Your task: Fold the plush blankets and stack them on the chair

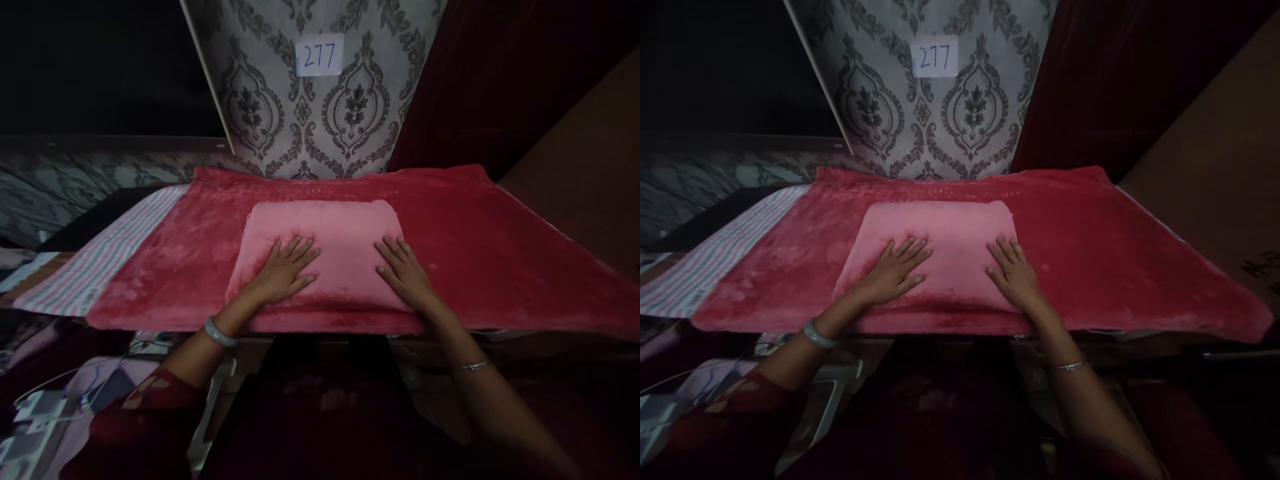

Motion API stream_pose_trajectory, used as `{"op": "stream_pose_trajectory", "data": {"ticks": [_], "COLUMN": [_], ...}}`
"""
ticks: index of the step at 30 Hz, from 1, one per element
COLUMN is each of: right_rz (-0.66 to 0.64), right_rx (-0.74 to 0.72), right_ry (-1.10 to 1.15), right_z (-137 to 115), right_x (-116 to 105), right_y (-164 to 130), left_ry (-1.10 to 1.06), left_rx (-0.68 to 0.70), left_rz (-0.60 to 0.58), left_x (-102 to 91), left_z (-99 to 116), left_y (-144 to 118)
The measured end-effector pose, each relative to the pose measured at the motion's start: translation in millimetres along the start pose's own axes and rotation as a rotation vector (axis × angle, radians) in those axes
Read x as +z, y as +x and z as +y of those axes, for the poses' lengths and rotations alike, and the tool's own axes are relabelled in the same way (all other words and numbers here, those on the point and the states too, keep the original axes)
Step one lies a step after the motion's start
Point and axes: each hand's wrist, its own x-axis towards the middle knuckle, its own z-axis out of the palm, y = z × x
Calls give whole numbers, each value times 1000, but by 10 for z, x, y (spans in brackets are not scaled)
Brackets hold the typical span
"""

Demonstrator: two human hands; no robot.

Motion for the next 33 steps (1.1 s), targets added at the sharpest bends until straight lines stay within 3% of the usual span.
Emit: {"op": "stream_pose_trajectory", "data": {"ticks": [4,11,15,18,22,25,29,33], "right_rz": [8,58,97,58,46,101,78,75], "right_rx": [12,246,346,463,494,461,580,668], "right_ry": [79,269,292,357,502,557,692,887], "right_z": [51,67,36,31,32,15,-28,-104], "right_x": [-101,-201,-183,-226,-285,-292,-322,-373], "right_y": [-155,-527,-459,-377,-339,-364,-392,-353], "left_ry": [-21,268,145,-31,-178,-109,38,39], "left_rx": [-2,40,-97,-185,-241,-258,-240,-231], "left_rz": [52,439,518,572,524,429,282,299], "left_x": [-187,-708,-780,-772,-788,-828,-880,-877], "left_z": [69,-145,-253,-250,-170,-134,-180,-268], "left_y": [-159,-588,-651,-603,-575,-612,-639,-611]}}
